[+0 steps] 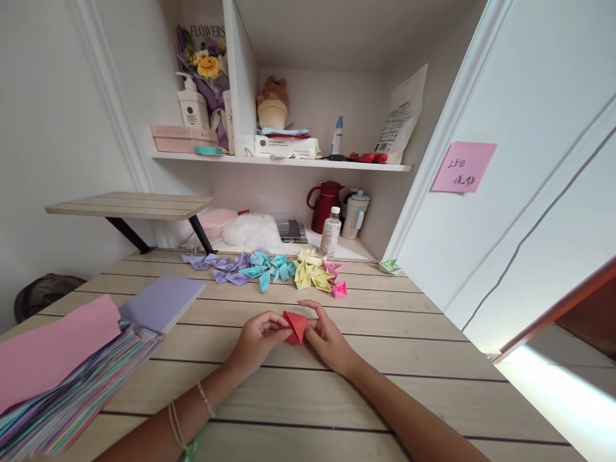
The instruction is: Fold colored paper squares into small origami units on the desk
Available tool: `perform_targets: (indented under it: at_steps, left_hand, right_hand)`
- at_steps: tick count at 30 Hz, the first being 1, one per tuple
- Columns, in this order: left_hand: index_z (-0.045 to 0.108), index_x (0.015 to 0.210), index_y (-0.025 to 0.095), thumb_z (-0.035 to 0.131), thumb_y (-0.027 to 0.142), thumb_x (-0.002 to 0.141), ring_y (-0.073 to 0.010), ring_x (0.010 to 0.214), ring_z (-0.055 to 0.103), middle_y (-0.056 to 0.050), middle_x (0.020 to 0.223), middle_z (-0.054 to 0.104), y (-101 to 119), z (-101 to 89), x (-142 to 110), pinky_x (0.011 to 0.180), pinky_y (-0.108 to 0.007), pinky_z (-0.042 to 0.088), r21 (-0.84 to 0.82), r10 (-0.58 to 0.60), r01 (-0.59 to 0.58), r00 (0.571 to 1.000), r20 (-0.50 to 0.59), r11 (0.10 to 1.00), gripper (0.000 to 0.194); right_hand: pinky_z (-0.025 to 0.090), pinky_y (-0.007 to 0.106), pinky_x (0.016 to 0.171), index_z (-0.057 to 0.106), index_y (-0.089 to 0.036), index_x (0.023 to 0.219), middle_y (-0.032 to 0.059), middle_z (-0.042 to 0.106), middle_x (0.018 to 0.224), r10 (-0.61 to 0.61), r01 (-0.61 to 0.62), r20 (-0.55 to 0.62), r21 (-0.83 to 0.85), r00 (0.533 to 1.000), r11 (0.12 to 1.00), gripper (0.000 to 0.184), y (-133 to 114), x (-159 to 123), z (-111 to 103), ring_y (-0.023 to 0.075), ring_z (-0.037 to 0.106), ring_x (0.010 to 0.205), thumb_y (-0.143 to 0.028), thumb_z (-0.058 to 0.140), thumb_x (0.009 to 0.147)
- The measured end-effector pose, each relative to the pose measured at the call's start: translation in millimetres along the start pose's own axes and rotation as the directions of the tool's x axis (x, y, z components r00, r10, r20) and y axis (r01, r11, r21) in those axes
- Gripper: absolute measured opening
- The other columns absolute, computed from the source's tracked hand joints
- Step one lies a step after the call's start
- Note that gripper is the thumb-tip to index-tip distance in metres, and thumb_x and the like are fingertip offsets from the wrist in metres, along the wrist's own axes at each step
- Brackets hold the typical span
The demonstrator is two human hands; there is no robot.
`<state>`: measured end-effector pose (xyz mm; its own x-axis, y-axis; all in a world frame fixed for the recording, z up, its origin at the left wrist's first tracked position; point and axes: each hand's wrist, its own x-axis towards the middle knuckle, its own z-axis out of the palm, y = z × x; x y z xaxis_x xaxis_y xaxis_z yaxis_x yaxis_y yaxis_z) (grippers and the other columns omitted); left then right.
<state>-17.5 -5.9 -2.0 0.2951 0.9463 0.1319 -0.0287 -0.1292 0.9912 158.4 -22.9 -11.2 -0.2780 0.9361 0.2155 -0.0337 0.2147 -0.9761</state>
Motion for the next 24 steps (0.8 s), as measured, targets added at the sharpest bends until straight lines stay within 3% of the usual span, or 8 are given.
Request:
perform_targets:
  at_steps: [4,7,13,21,24]
  left_hand:
    - [0.049,0.087,0.018,0.071,0.024,0.062,-0.0162,0.073,0.061,-0.002,0.076,0.063,1.3,1.6,-3.0,0.066,-0.027,0.047,-0.047,0.066,-0.070,0.995,-0.075,0.996,0.035]
    - [0.048,0.094,0.018,0.071,0.024,0.062,-0.0159,0.070,0.060,-0.001,0.073,0.062,2.1,1.6,-3.1,0.065,-0.027,0.047,-0.036,0.048,-0.051,0.996,-0.070,0.998,0.040]
    - [0.049,0.100,0.018,0.073,0.024,0.058,-0.0142,0.068,0.059,0.000,0.073,0.059,2.7,2.8,-3.8,0.063,-0.025,0.046,-0.010,0.034,-0.035,0.997,-0.076,0.999,0.048]
    - [0.061,0.093,0.015,0.069,0.032,0.065,-0.0185,0.079,0.062,-0.007,0.085,0.066,9.0,1.6,-5.4,0.069,-0.026,0.047,0.055,-0.054,0.051,0.997,0.055,0.997,0.034]
    - [0.063,0.085,0.014,0.068,0.037,0.065,-0.0172,0.071,0.062,-0.006,0.076,0.067,6.3,0.8,-3.0,0.063,-0.025,0.047,0.038,-0.070,0.069,0.997,0.026,0.997,0.031]
  right_hand:
    - [0.044,0.026,0.062,0.048,-0.019,0.102,0.0004,0.063,0.071,0.054,-0.048,-0.075,0.080,0.996,0.996,0.034,6.5,5.2,-2.7,0.0140,0.058,0.065,-0.036,0.060,0.074]
    - [0.046,0.029,0.070,0.058,-0.018,0.086,0.0041,0.065,0.080,0.039,-0.032,-0.109,0.061,0.993,0.998,0.027,5.9,6.9,-6.0,0.0168,0.060,0.074,-0.039,0.065,0.070]
    - [0.044,0.034,0.082,0.064,-0.018,0.094,0.0052,0.066,0.091,0.004,-0.004,0.014,0.017,1.000,1.000,0.033,-9.0,1.5,-6.5,0.0195,0.059,0.086,-0.045,0.058,0.076]
    - [0.046,0.028,0.066,0.062,-0.016,0.090,0.0032,0.065,0.077,0.063,-0.064,0.020,0.044,0.998,0.997,0.034,4.3,4.4,-4.0,0.0151,0.059,0.069,-0.042,0.067,0.068]
    - [0.043,0.024,0.056,0.059,-0.017,0.096,-0.0003,0.063,0.069,0.075,-0.075,0.004,0.025,0.997,0.997,0.039,5.4,4.9,-5.3,0.0113,0.055,0.058,-0.041,0.069,0.066]
